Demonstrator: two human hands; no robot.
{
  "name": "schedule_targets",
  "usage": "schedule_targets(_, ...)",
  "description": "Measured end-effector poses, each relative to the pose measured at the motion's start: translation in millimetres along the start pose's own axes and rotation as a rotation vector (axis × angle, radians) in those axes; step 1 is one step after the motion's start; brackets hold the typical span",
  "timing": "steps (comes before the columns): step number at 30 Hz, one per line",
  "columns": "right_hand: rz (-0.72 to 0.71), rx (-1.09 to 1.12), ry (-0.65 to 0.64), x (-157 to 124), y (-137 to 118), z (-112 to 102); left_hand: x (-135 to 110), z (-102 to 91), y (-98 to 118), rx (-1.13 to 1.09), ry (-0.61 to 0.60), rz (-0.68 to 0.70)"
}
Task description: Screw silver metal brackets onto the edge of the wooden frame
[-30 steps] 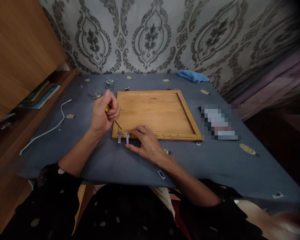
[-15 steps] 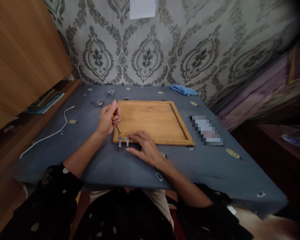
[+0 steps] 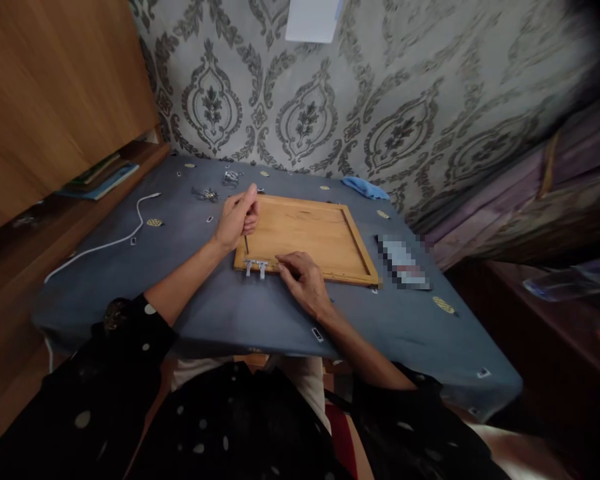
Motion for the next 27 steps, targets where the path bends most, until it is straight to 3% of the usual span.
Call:
schedule_targets(5, -0.017, -0.011, -0.049, 24, 7, -20, -1, 1.5, 1, -0.014, -0.009, -0.018)
schedule_targets(9, 0.035, 0.028, -0.051, 75, 30, -49, -1, 1.9, 2, -0.020, 0.026, -0.057)
schedule_targets(12, 0.137, 0.121, -0.016, 117, 56, -58, 0, 1.9, 3, -0.025, 0.045, -0.071)
schedule_targets(17, 0.274, 0.268, 0.067, 149, 86, -32, 2, 0.5, 2, -0.034, 0.055, -0.067)
schedule_targets(22, 0.237, 0.273, 0.003, 134, 84, 2, 3, -0.9, 0, -0.038, 0.029, -0.053)
schedule_targets(27, 0.206, 0.178, -0.063, 127, 77, 3, 3, 2.8, 1, 0.011, 0.026, -0.082)
Point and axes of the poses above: each hand's wrist, its own x-axis towards the middle knuckle, its own z-axis out of the palm, y = z × x, the point moved 4 cm from there along x, towards the middle knuckle, and after that the axes turned 12 degrees about -y, right-handed, at the moved point
